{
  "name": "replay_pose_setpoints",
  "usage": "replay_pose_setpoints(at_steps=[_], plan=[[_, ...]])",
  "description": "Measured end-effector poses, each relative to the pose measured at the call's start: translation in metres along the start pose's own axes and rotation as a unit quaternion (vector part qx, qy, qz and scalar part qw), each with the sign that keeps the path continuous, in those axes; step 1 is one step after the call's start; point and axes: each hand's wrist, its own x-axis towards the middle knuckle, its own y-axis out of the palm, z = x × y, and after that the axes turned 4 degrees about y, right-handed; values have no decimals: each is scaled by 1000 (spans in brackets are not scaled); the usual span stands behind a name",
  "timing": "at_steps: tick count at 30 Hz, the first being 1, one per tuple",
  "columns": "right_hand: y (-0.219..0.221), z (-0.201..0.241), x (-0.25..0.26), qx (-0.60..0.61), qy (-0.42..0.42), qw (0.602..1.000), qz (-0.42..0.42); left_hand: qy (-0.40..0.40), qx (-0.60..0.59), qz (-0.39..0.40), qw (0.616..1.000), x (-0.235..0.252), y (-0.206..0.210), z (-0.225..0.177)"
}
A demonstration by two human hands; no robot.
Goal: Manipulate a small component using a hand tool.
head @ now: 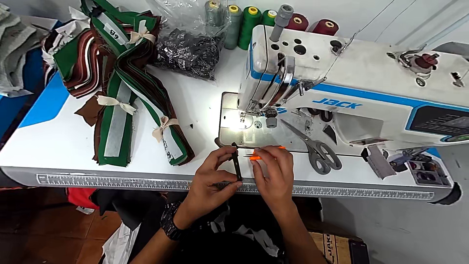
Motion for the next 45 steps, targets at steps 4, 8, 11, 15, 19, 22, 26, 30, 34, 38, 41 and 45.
replay_pose_setpoints(at_steps=[4, 8, 11, 15, 19, 22, 26, 30, 34, 38, 41, 45], plan=[[9, 7, 5, 13, -17, 1000, 10, 5, 10, 14, 1000, 0, 0, 2], [12, 13, 8, 21, -23, 999, 15, 11, 37, 27, 999, 1, 0, 2], [14, 12, 8, 21, -19, 999, 21, 8, 44, 31, 999, 1, 0, 3], [10, 6, 8, -6, 14, 1000, 17, -23, 74, 20, 997, 4, 1, 3], [0, -6, 9, -34, 47, 998, -7, -48, 100, -1, 994, 8, 4, 0], [-6, -10, 5, -46, 49, 998, -16, -47, 108, -39, 992, 8, 8, -1], [-6, -9, -3, -52, 45, 998, -5, -34, 85, -50, 995, 7, 9, -1], [0, -2, -6, -41, 33, 999, -1, -29, 79, -45, 995, 6, 7, 1], [5, 5, -5, -28, 15, 999, -2, -35, 77, -39, 996, 5, 7, 0], [10, 11, -1, 0, 0, 1000, 9, -34, 70, -29, 997, 5, 6, 0], [12, 16, 2, 10, -9, 1000, 9, -38, 69, -23, 997, 5, 6, 0], [12, 17, 2, 7, -13, 1000, 20, -44, 70, -22, 996, 6, 6, 1]])
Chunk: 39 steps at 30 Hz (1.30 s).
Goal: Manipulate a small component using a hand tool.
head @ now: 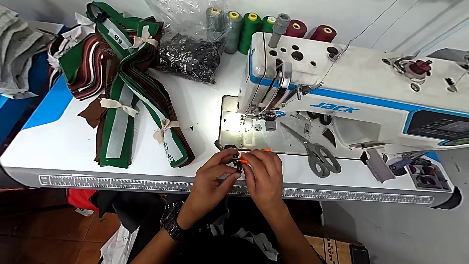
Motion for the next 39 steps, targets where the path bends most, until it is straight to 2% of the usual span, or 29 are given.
replay_pose_setpoints(at_steps=[9, 12, 16, 20, 28, 34, 39], plan=[[-15, -16, 0, -35, 59, 997, -22, -42, 31, -57, 997, 5, 5, -4], [-15, -18, -5, -30, 66, 997, -18, -12, 45, -75, 996, 4, 8, -4], [-13, -20, -9, -21, 77, 997, -9, 66, 109, -103, 987, 6, 9, -4], [-12, -23, -10, -20, 80, 997, -7, 91, 98, -112, 985, 10, 6, -3], [-12, -22, -8, -13, 86, 996, -7, 26, -13, -61, 998, 7, 0, -2], [-12, -20, -5, -16, 71, 997, -12, 19, -90, 5, 996, 0, -9, 0], [-4, -11, 2, -14, 33, 999, -19, 34, -93, 29, 995, -1, -9, 1]])
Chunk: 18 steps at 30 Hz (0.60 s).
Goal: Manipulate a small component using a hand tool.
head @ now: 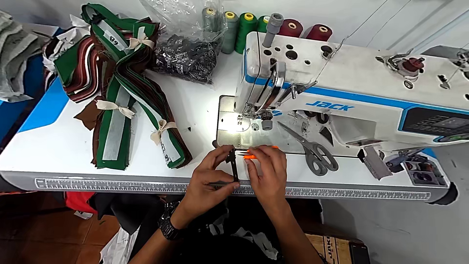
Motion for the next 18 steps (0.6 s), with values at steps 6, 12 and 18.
replay_pose_setpoints(at_steps=[6, 12, 18], plan=[[7, 12, 6, 21, -18, 1000, 7, 1, 36, 21, 999, 1, 1, 2], [7, 9, 6, 12, -10, 1000, 19, -8, 58, 26, 998, 3, 1, 3], [-8, -11, 6, -30, 41, 999, 5, -49, 130, -34, 990, 4, 5, 1]])
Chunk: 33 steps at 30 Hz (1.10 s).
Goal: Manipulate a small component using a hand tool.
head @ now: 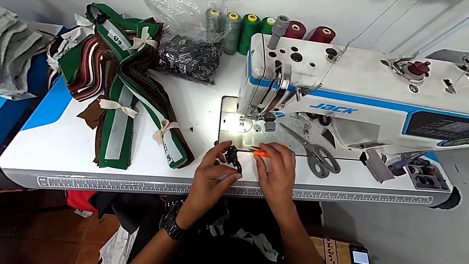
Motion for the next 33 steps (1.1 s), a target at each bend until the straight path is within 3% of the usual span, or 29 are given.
replay_pose_setpoints(at_steps=[7, 13, 22, 33], plan=[[-7, -10, -11, -13, 14, 1000, -1, 33, -46, -37, 998, 0, 5, -2], [1, 2, -14, 16, -19, 1000, -5, 13, -84, -54, 995, -2, 3, -2], [17, 25, -6, 63, -47, 997, 12, 8, -91, -21, 996, -2, 0, -2], [13, 23, 0, 66, -66, 995, 30, -9, -72, -2, 997, 0, -1, -2]])
